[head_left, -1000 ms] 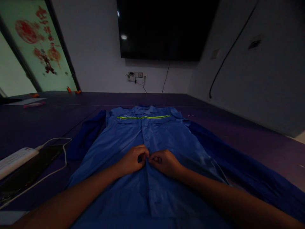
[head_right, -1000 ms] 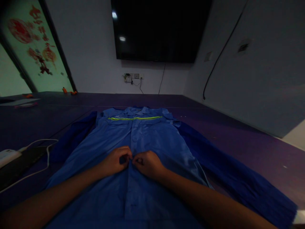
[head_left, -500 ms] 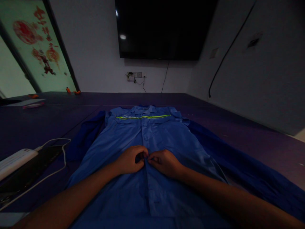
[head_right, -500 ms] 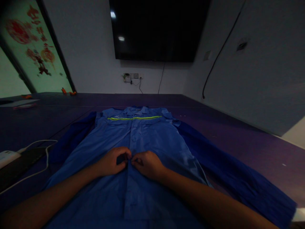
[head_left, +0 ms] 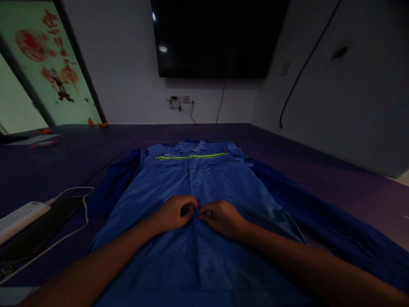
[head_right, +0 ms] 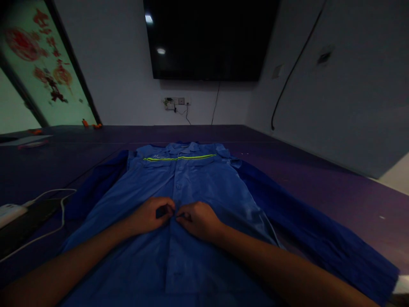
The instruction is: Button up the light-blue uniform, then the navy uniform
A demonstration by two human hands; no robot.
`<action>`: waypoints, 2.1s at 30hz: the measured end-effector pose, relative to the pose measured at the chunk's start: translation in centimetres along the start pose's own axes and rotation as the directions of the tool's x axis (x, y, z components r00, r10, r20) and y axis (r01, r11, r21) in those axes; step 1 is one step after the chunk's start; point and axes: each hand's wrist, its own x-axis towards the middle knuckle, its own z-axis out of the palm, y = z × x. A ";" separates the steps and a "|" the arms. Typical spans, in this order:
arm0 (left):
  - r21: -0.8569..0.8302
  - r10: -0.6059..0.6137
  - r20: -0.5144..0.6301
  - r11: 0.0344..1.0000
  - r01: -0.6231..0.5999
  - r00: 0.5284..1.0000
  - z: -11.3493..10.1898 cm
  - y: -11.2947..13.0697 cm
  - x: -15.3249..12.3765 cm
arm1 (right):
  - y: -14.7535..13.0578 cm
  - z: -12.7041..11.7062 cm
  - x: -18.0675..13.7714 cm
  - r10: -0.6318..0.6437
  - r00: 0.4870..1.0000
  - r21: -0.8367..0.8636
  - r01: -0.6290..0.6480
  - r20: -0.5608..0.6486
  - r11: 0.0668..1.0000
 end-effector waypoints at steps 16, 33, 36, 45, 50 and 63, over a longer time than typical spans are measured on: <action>-0.035 -0.024 -0.009 0.999 0.023 1.000 0.1 -0.2 0.1 | 0.0 -0.2 0.1 0.029 0.999 0.019 -0.030 0.028 0.999; -0.026 -0.005 0.025 1.000 0.006 1.000 0.0 -0.3 0.1 | 0.1 -0.2 0.1 0.007 1.000 -0.001 -0.007 0.015 1.000; -0.006 -0.001 0.016 1.000 0.001 1.000 0.1 -0.3 0.1 | -0.1 -0.3 0.1 0.000 1.000 -0.019 0.000 0.018 1.000; -0.019 0.033 -0.002 0.999 -0.033 0.999 0.2 -0.1 0.1 | 0.0 -0.5 0.0 -0.029 0.999 -0.029 0.030 0.023 0.999; -0.030 0.007 0.007 1.000 -0.007 1.000 0.2 -0.1 0.1 | 0.1 -0.5 0.0 -0.027 0.999 -0.034 0.028 0.029 0.999; -0.082 -0.001 0.001 0.997 0.001 1.000 0.3 -0.3 0.2 | 0.1 -0.6 0.0 -0.043 0.998 -0.063 0.045 0.043 0.997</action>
